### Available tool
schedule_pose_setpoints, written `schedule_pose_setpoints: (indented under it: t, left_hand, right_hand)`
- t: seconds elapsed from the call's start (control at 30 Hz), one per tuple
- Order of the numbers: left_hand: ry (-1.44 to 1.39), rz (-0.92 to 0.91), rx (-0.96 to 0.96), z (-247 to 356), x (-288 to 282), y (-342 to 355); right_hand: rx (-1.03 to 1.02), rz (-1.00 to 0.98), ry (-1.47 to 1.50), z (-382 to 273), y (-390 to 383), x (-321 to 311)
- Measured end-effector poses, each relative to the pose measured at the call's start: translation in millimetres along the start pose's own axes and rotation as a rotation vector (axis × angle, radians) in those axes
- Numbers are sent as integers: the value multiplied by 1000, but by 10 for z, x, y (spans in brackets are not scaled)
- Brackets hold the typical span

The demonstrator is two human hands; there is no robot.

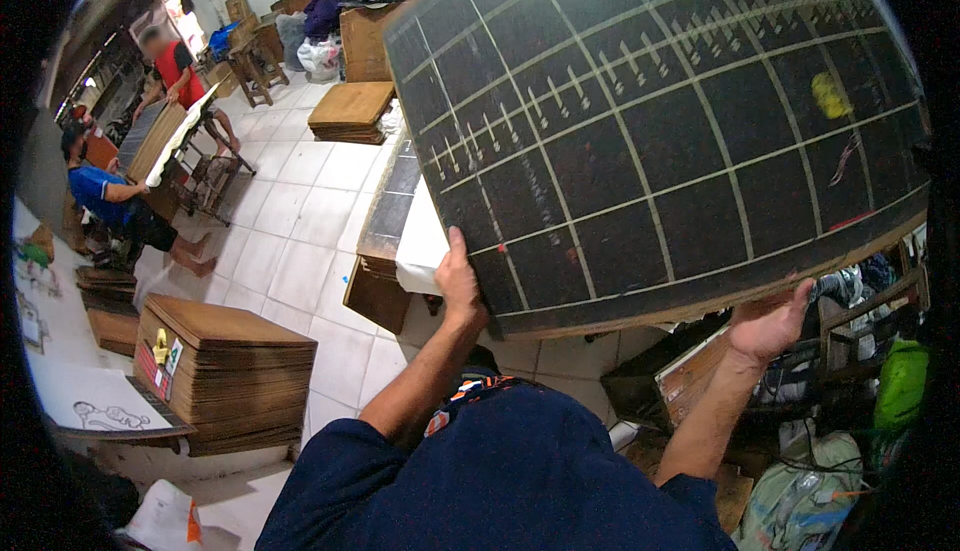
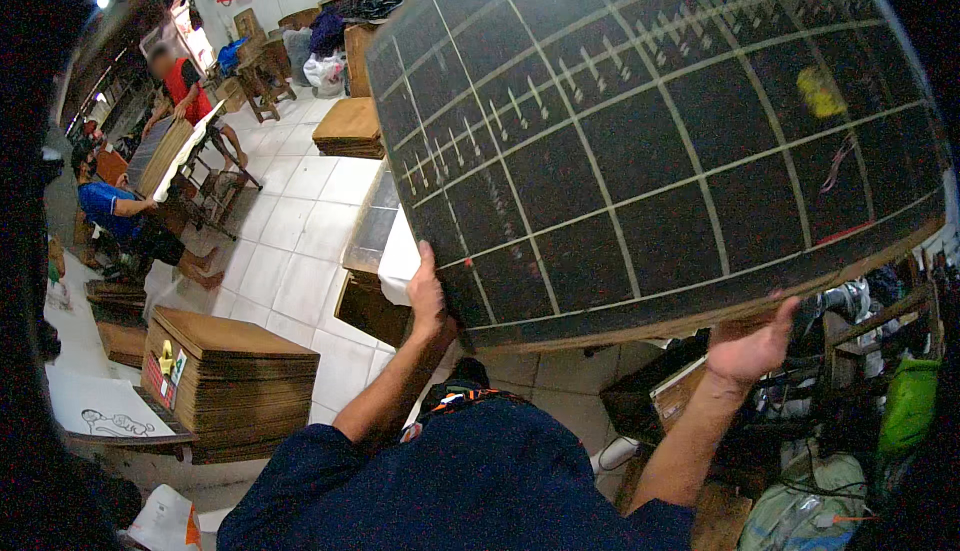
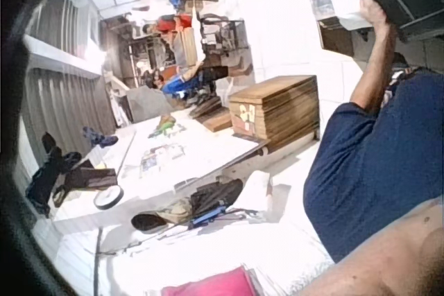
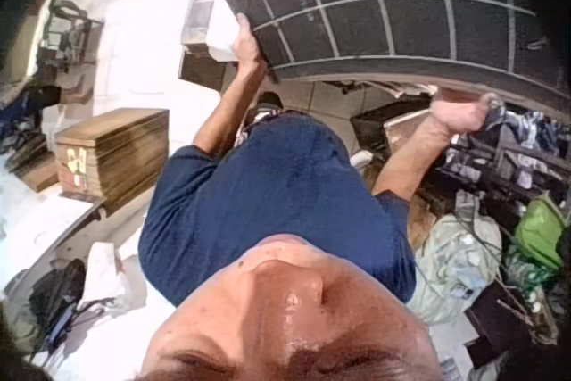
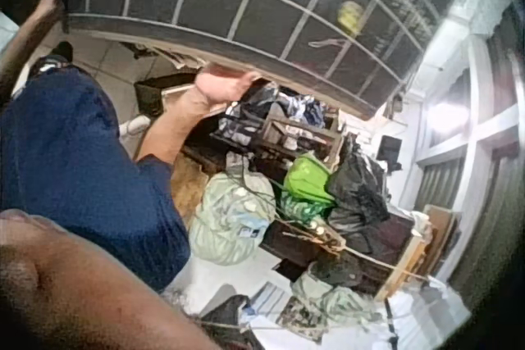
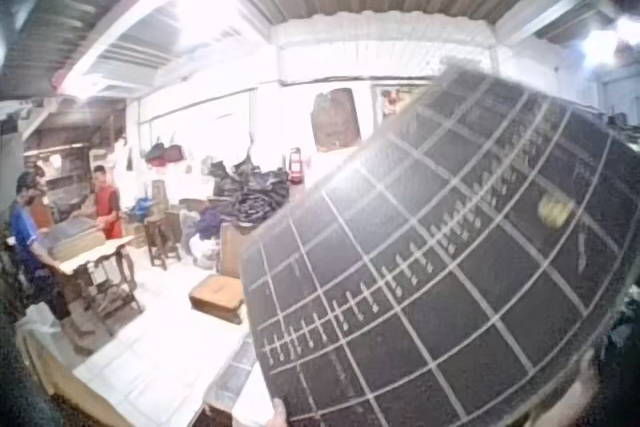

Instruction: The person repeatedly places white fabric onto a screen printing frame, smooths it flat, then lifts the frame to remove the fabric and repeat the cycle. The process is performed by hand without visible tools, and the fabric is returned to a pile after each placement.

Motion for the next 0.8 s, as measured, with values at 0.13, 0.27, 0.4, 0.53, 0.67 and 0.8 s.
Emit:
schedule_pose_setpoints:
  t: [0.13,0.27,0.4,0.53,0.67,0.8]
  left_hand:
    - [307,125,59,-127,-293,270]
    - [487,170,103,-120,-265,470]
    - [453,-25,171,65,12,692]
    - [638,-11,207,284,92,1175]
    - [732,95,276,571,-83,1634]
    - [809,128,307,692,-234,1850]
  right_hand:
    - [-279,310,-450,-377,243,-381]
    - [-126,438,-336,-100,154,-1019]
    - [68,385,-285,283,80,-1433]
    - [111,372,-197,752,-29,-1440]
    - [349,380,-69,1406,-230,-1202]
    - [432,311,-88,1658,-275,-963]
Point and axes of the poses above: each hand's wrist, its own y-axis towards the middle knuckle, its own x-axis out of the palm, z = x × y, the point moved 10 cm from there along y, towards the middle knuckle, and after that the axes turned 14 degrees about z, right-handed, at the moved point
